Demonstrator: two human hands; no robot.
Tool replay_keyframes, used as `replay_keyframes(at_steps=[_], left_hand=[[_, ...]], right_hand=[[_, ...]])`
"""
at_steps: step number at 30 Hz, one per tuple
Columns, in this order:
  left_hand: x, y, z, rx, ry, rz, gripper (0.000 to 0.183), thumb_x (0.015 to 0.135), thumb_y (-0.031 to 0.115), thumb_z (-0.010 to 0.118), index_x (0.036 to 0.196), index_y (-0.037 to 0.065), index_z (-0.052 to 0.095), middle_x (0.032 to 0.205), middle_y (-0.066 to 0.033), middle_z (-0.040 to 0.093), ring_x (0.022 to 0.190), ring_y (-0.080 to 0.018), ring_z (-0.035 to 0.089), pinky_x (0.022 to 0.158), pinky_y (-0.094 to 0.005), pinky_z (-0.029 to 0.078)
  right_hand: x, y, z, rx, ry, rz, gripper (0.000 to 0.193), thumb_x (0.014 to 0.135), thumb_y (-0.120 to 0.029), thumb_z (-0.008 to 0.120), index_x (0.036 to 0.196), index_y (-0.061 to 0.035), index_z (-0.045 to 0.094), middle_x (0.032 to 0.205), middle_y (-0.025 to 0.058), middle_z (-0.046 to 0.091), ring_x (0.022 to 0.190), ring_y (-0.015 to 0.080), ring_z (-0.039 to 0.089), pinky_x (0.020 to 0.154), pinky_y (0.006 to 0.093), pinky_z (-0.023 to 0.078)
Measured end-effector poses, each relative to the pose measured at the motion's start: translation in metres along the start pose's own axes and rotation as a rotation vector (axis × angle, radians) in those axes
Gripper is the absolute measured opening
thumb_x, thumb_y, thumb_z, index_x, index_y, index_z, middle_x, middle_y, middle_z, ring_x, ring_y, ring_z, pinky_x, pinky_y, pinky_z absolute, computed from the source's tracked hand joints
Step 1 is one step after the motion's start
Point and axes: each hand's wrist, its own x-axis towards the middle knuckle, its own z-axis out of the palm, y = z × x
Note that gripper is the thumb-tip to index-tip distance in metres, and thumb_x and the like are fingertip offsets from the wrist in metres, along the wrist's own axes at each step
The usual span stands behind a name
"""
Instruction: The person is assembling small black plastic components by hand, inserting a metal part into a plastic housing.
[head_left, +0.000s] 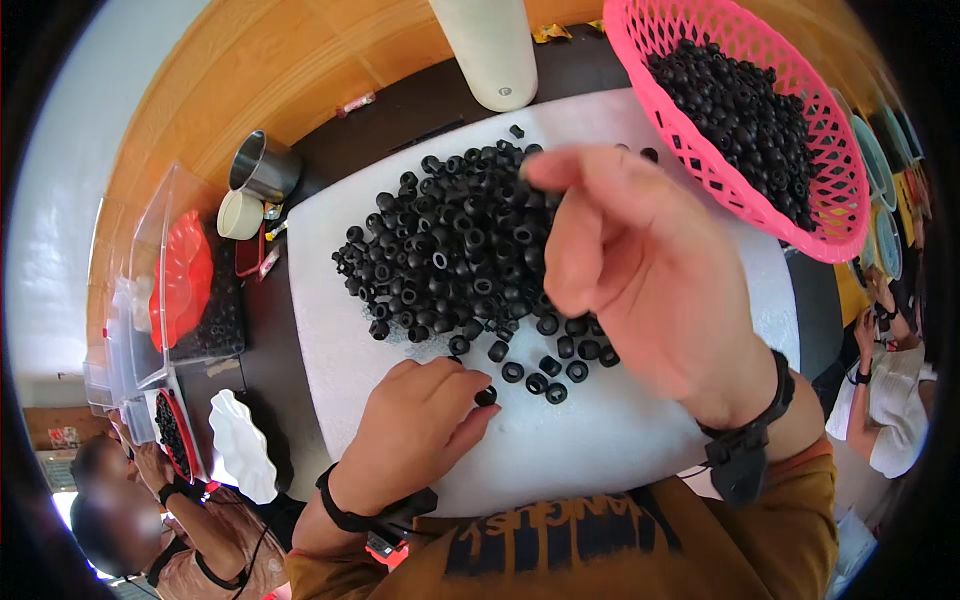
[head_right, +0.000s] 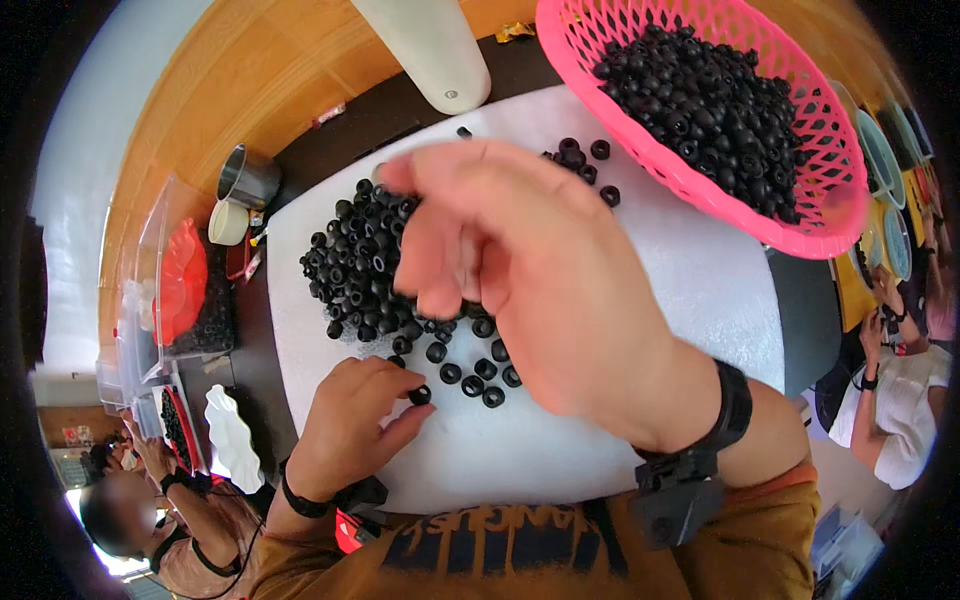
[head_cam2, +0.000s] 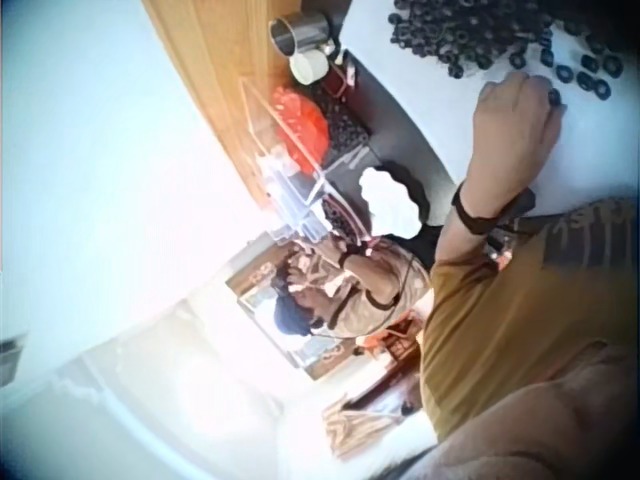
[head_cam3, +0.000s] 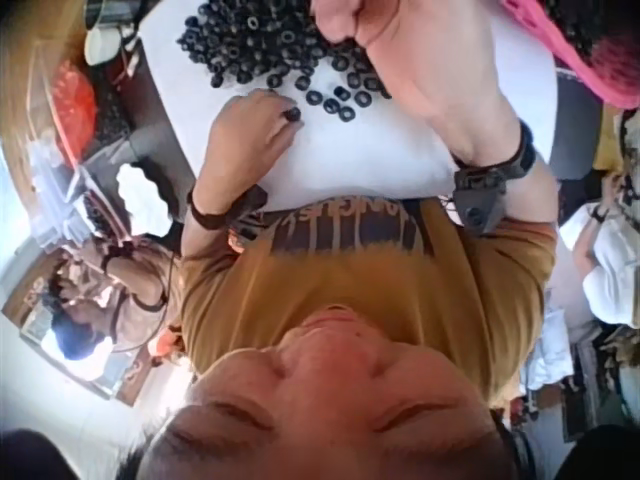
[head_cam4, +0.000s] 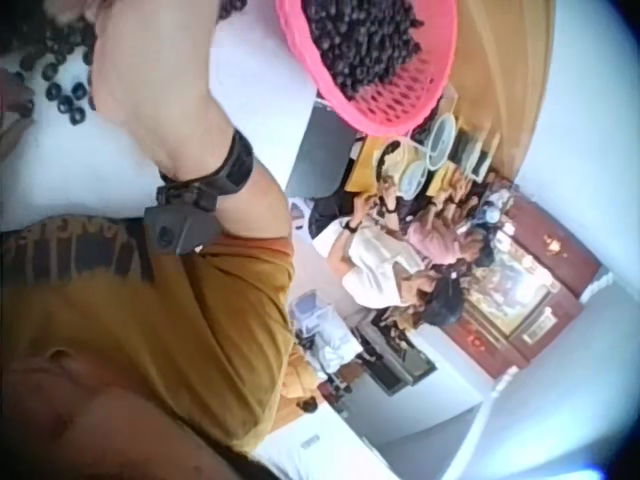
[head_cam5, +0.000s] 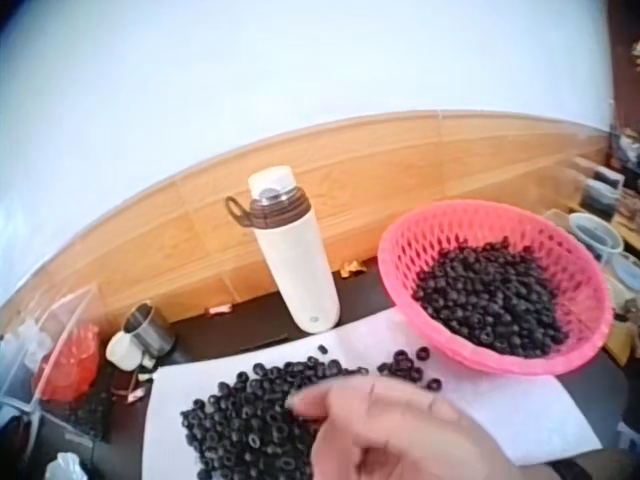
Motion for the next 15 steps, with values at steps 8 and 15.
replay_keyframes(at_steps=[8,15], left_hand=[[-0.005,-0.006,-0.013,-0.213,0.512,0.013,0.04,0.059,0.001,0.08,0.095,0.004,0.061,0.081,-0.0067,0.06,0.063,-0.0174,0.055,0.052,-0.026,0.044],[-0.008,-0.012,-0.007,-0.28,0.545,0.036,0.041,0.058,0.001,0.081,0.096,0.003,0.064,0.088,-0.0076,0.061,0.073,-0.0195,0.057,0.06,-0.0286,0.045]], right_hand=[[-0.017,0.035,0.007,-0.372,-0.31,0.172,0.024,0.092,-0.004,0.054,0.115,-0.0001,0.054,0.104,0.0043,0.059,0.094,0.0072,0.055,0.08,0.0214,0.046],[-0.016,0.047,0.01,-0.158,-0.285,0.439,0.024,0.094,-0.014,0.055,0.112,0.001,0.055,0.096,0.001,0.059,0.088,0.0048,0.053,0.076,0.0195,0.044]])
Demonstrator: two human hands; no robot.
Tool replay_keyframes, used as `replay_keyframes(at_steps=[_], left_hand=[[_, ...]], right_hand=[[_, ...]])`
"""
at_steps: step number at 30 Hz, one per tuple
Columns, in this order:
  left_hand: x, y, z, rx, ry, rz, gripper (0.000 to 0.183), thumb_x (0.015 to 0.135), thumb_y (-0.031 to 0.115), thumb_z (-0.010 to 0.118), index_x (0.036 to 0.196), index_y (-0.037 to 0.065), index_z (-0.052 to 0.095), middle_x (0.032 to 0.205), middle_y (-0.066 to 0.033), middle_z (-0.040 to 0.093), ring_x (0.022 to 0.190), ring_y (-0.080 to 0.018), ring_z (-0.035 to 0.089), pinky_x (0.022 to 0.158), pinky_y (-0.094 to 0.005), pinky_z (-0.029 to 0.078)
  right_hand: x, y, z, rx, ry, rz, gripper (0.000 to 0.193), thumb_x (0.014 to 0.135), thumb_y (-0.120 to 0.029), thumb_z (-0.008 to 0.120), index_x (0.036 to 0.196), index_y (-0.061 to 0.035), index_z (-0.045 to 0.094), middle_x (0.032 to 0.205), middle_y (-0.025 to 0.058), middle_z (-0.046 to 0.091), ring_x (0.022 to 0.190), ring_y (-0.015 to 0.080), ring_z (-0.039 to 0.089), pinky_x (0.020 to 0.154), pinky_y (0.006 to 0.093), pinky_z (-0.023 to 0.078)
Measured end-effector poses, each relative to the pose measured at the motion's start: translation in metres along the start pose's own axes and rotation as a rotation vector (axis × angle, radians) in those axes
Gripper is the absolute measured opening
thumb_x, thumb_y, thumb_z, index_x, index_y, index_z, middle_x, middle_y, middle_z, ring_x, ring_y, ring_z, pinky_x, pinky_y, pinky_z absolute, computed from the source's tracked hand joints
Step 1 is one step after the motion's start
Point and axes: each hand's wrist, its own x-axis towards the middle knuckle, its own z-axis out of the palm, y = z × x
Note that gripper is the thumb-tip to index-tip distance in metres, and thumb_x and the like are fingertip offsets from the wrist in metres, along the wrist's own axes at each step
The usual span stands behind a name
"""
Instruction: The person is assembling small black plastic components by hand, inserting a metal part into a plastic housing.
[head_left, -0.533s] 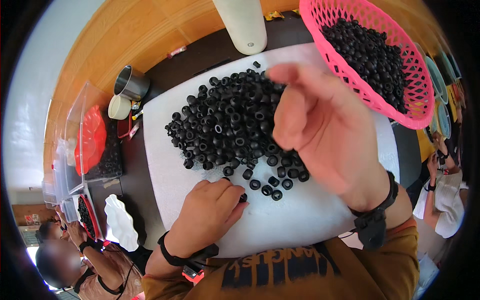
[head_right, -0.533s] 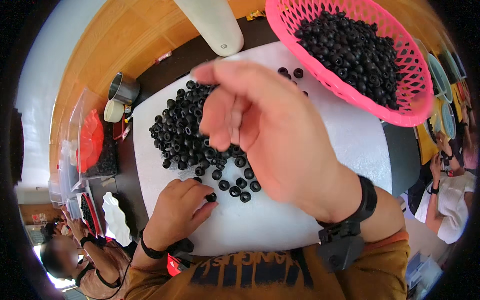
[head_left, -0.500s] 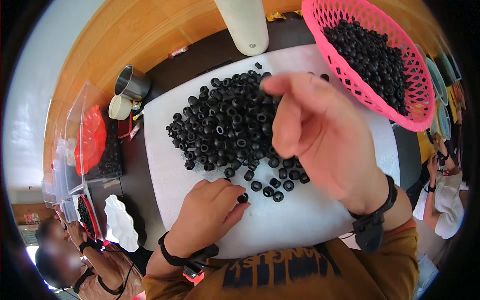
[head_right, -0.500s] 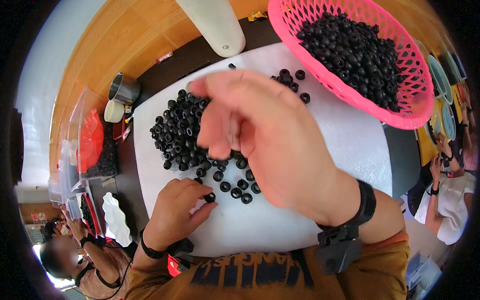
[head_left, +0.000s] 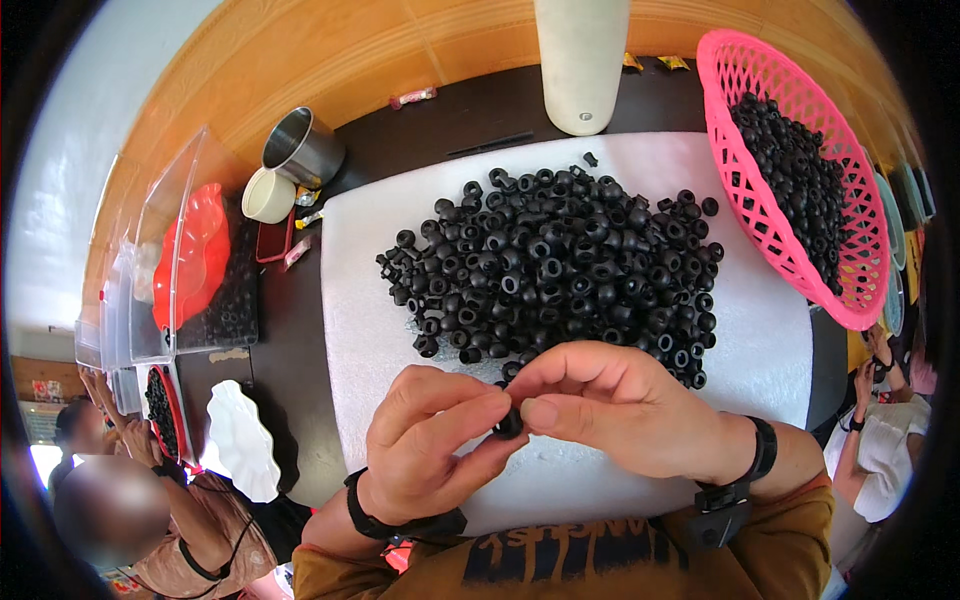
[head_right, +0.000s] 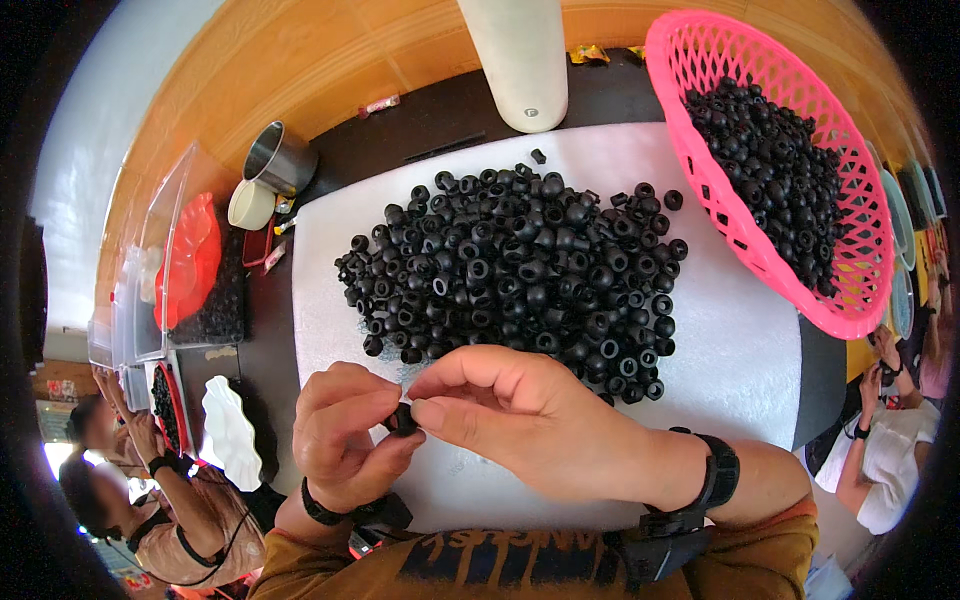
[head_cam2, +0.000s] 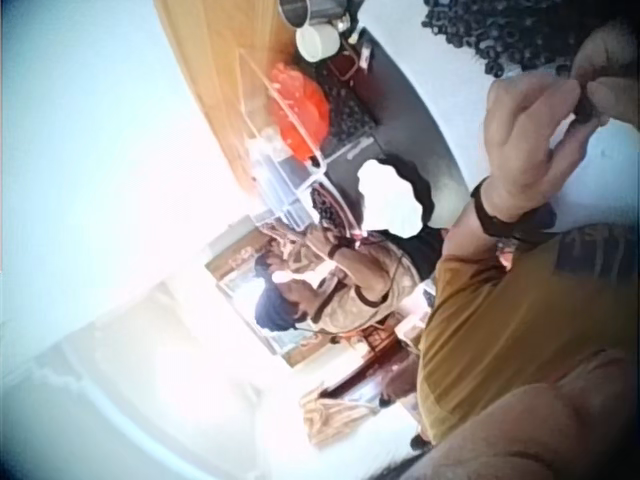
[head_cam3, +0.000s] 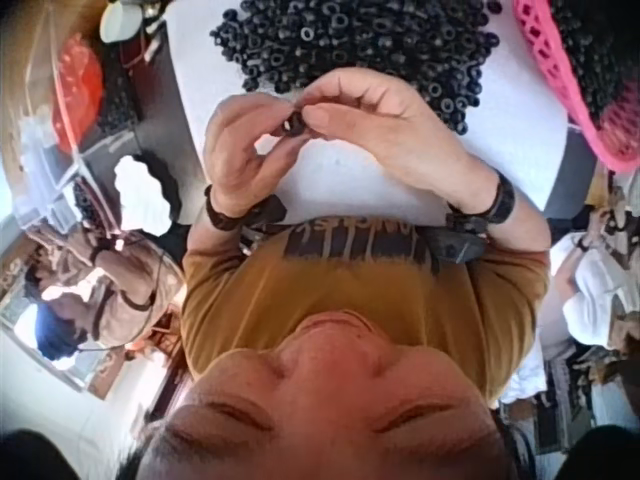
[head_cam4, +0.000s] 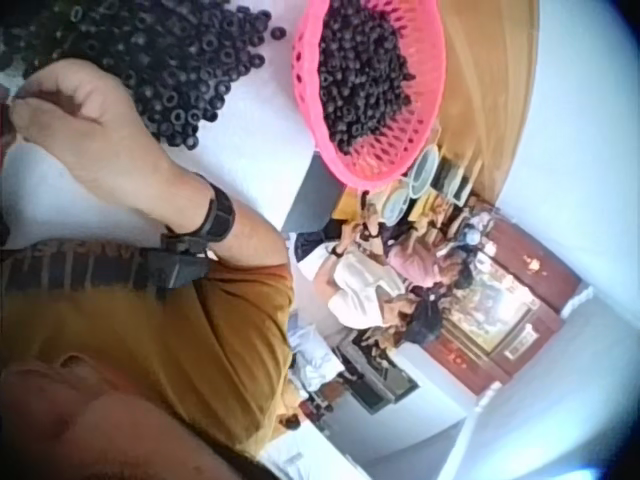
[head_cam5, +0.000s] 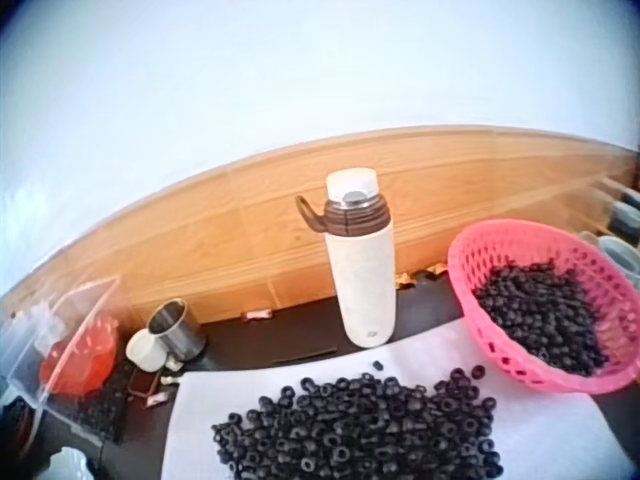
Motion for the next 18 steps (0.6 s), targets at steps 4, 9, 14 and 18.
replay_keyframes(at_steps=[4,9,14,18], left_hand=[[-0.003,-0.004,0.004,-0.071,0.015,-0.037,0.041,0.059,0.003,0.081,0.097,0.004,0.066,0.095,-0.0083,0.061,0.077,-0.0202,0.057,0.064,-0.0291,0.045],[-0.001,-0.013,-0.003,-0.075,-0.006,-0.036,0.037,0.061,0.003,0.08,0.095,0.003,0.064,0.094,-0.0086,0.061,0.078,-0.0214,0.057,0.064,-0.029,0.045],[-0.005,-0.034,-0.034,-0.237,0.413,-0.295,0.006,0.079,0.0,0.062,0.082,-0.001,0.057,0.078,-0.0056,0.055,0.062,-0.0128,0.049,0.056,-0.0249,0.041],[0.004,-0.041,-0.05,-0.004,0.24,-0.48,0.004,0.082,0.002,0.06,0.079,-0.001,0.057,0.071,-0.0064,0.054,0.06,-0.0136,0.05,0.055,-0.0262,0.041]], right_hand=[[0.004,0.002,-0.007,0.187,-0.084,0.184,0.024,0.093,-0.013,0.056,0.113,-0.0005,0.056,0.097,0.0015,0.06,0.091,0.0058,0.054,0.078,0.0198,0.045],[0.006,0.002,-0.008,0.148,-0.014,0.245,0.023,0.091,-0.011,0.059,0.111,-0.0017,0.057,0.095,0.0018,0.061,0.086,0.0063,0.057,0.076,0.0196,0.046],[0.008,0.007,-0.015,0.18,-0.021,0.103,0.021,0.087,-0.006,0.063,0.106,-0.0012,0.057,0.091,0.0034,0.063,0.083,0.007,0.06,0.073,0.0208,0.048],[0.01,0.005,-0.015,0.192,-0.022,0.059,0.021,0.085,-0.004,0.063,0.105,-0.0007,0.057,0.092,0.0057,0.063,0.084,0.0104,0.061,0.076,0.0237,0.049]])
